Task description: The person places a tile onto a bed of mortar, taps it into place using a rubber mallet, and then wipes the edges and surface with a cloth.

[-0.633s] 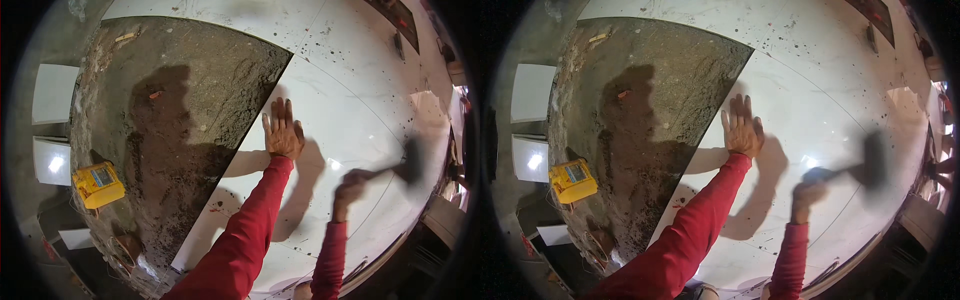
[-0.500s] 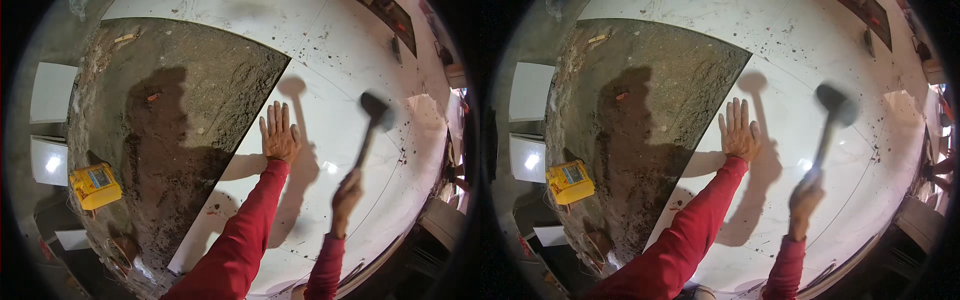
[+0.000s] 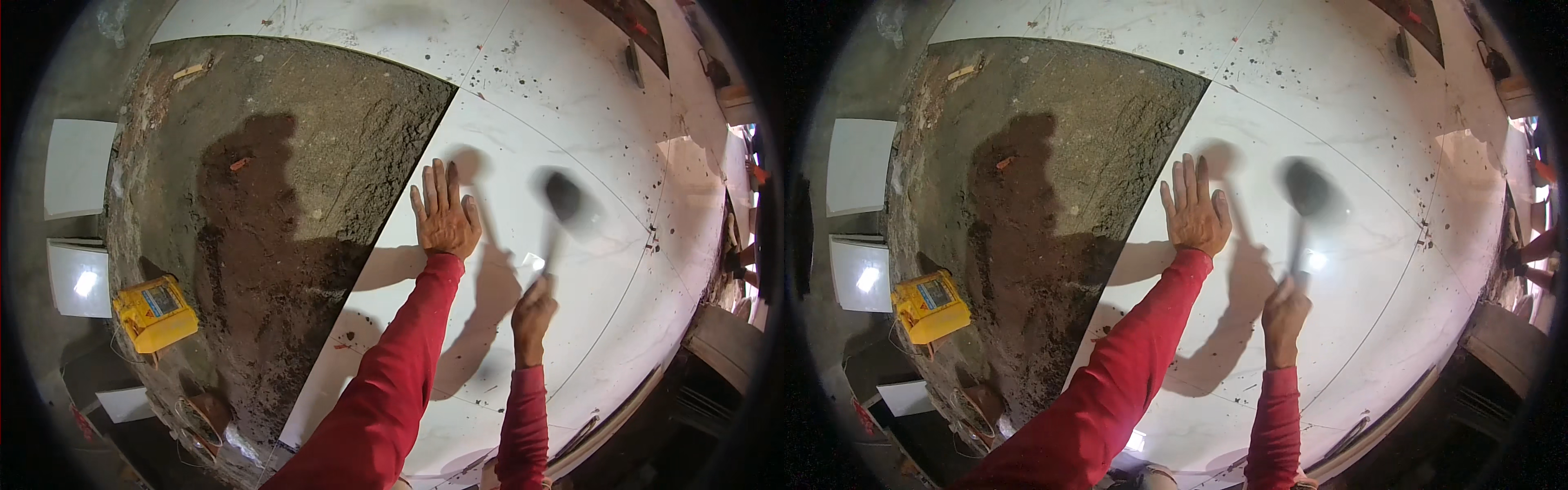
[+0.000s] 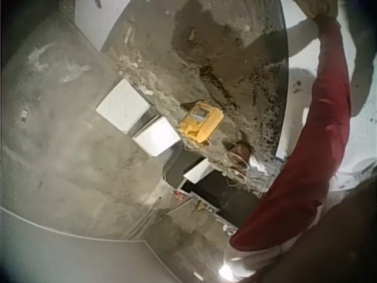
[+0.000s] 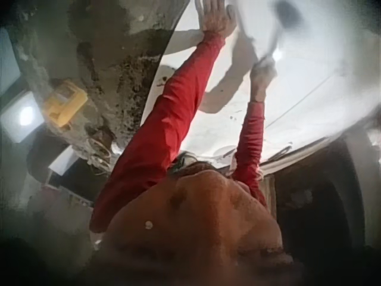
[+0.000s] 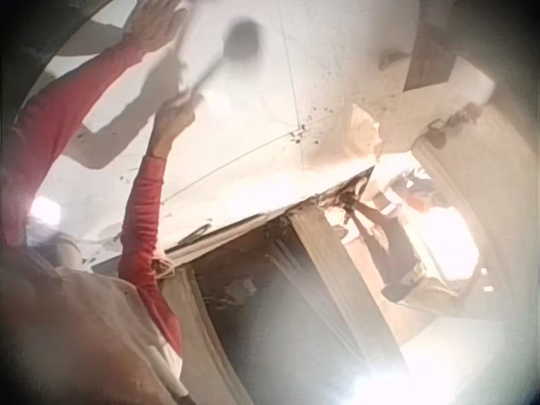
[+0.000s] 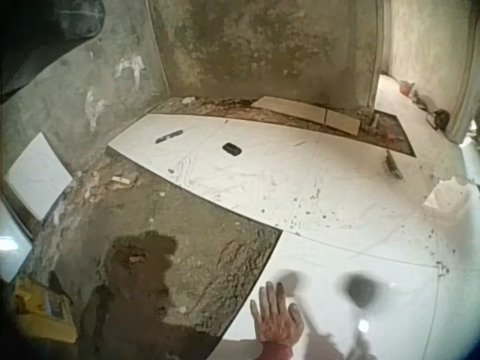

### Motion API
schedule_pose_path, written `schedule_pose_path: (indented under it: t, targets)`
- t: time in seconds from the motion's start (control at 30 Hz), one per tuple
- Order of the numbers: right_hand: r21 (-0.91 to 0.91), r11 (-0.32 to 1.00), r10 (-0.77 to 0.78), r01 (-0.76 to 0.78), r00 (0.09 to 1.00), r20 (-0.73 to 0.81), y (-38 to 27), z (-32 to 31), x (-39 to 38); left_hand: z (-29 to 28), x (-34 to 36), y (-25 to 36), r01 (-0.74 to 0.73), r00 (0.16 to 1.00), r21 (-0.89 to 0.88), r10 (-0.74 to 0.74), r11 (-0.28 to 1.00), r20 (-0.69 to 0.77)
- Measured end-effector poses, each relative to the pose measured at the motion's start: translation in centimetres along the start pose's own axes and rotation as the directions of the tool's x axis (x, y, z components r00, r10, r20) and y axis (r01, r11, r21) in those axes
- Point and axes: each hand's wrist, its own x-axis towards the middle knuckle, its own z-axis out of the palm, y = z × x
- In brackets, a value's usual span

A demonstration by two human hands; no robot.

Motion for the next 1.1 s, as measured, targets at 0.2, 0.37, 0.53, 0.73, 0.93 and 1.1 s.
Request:
schedule_pose_path:
  t: [0.2, 0.37, 0.53, 0.73, 0.93, 1.1]
  targets:
    - [0.042, 0.986, 0.160, -0.161, 0.987, 0.006, -2.1, -0.3, -0.4, 0.0, -0.3, -0.6, -0.009, 1.000, 0.027, 0.009, 1.000, -0.003]
    - [-0.084, 0.967, 0.227, -0.241, 0.962, -0.150, -2.9, 0.1, 0.1, 0.3, -0.1, -1.1, -0.003, 1.000, 0.029, 0.003, 1.000, -0.018]
    - [-0.179, 0.884, 0.359, -0.432, 0.872, -0.334, 1.7, 3.9, -3.0, 0.6, 0.8, -0.3, -0.091, 0.996, 0.060, 0.090, 0.994, 0.005]
    - [-0.291, 0.852, 0.315, -0.434, 0.871, -0.377, -1.1, 4.6, -2.6, 2.8, 9.3, -1.1, -0.267, 0.958, 0.053, 0.271, 0.962, -0.095]
    - [-0.256, 0.863, 0.337, -0.435, 0.874, -0.350, -0.8, 4.5, -2.2, 4.2, 16.5, -1.4, -0.415, 0.905, 0.072, 0.420, 0.907, -0.064]
    - [-0.268, 0.863, 0.331, -0.429, 0.880, -0.342, -0.6, 4.4, -2.1, 3.7, 15.8, -1.2, -0.425, 0.901, 0.159, 0.434, 0.891, -0.022]
